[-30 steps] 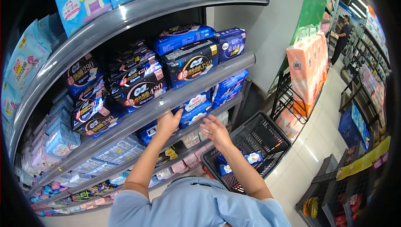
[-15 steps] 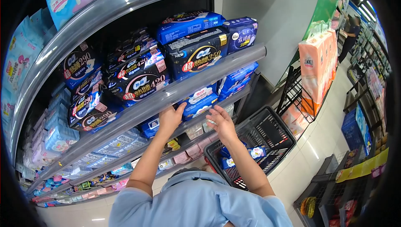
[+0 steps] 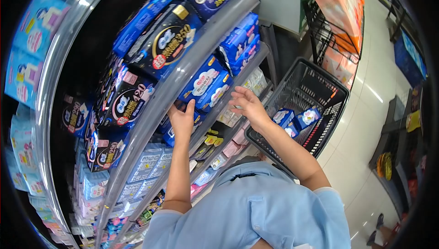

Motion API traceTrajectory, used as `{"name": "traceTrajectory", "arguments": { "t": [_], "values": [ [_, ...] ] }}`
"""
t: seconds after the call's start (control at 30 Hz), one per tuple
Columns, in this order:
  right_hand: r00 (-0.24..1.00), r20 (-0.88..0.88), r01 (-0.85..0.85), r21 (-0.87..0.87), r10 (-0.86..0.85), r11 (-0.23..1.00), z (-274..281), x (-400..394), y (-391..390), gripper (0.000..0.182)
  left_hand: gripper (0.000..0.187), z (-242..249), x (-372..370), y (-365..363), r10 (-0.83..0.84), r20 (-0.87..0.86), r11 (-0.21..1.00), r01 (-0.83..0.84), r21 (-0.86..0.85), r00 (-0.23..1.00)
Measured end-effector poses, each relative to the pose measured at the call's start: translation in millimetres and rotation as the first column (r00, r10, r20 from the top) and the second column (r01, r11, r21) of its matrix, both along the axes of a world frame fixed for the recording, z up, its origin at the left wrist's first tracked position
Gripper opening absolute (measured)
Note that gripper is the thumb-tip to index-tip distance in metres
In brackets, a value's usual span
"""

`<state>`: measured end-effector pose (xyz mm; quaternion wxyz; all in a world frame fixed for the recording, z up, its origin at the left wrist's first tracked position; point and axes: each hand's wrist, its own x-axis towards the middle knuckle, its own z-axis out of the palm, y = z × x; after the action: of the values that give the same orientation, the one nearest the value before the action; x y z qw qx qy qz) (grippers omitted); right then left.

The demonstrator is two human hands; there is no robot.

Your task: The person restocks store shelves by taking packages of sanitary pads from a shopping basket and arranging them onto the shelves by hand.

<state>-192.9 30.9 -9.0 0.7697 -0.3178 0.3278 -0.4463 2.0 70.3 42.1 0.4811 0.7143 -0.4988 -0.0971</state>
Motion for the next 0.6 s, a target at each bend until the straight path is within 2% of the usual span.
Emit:
{"name": "traceTrajectory", "arguments": {
  "t": [0.1, 0.17, 0.23, 0.3, 0.37, 0.43, 0.47, 0.53, 0.6],
  "values": [
    [0.994, -0.062, 0.096, 0.021, -0.094, 0.995, -30, -21, 3, 0.051, 0.068, -14, 6, 6, -0.052, -0.049, 0.987, 0.044, -0.154, 0.997],
    [0.963, -0.128, 0.249, 0.101, -0.236, 0.963, -68, -44, 5, 0.051, 0.067, -14, 9, 19, -0.043, -0.019, 0.988, 0.039, -0.148, 0.999],
    [0.908, -0.206, 0.404, 0.206, -0.364, 0.891, -115, -71, 8, 0.052, 0.058, -24, 9, 38, -0.044, -0.004, 0.952, 0.041, -0.302, 0.999],
    [0.836, -0.362, 0.533, 0.356, -0.413, 0.767, -155, -99, 16, 0.049, 0.045, -11, -20, 60, -0.036, -0.024, 0.941, 0.026, -0.337, 0.999],
    [0.740, -0.572, 0.599, 0.321, -0.355, 0.733, -235, -120, 19, 0.048, 0.038, -22, -30, 83, -0.120, -0.059, 0.978, 0.108, -0.177, 0.991],
    [0.558, -0.784, 0.685, 0.249, -0.273, 0.685, -317, -130, 24, 0.055, 0.032, -39, -43, 96, -0.247, -0.099, 0.969, 0.242, -0.055, 0.964],
    [0.506, -0.837, 0.676, 0.234, -0.210, 0.699, -321, -132, 29, 0.060, 0.030, -49, -51, 99, -0.337, -0.125, 0.941, 0.338, -0.013, 0.933],
    [0.391, -0.917, 0.646, 0.211, -0.081, 0.734, -327, -128, 35, 0.070, 0.028, -54, -65, 100, -0.516, -0.068, 0.825, 0.517, 0.229, 0.854],
    [0.545, -0.837, 0.614, 0.361, -0.046, 0.702, -337, -124, 33, 0.078, 0.029, -64, -67, 95, -0.703, 0.107, 0.691, 0.639, 0.338, 0.703]
  ]
}}
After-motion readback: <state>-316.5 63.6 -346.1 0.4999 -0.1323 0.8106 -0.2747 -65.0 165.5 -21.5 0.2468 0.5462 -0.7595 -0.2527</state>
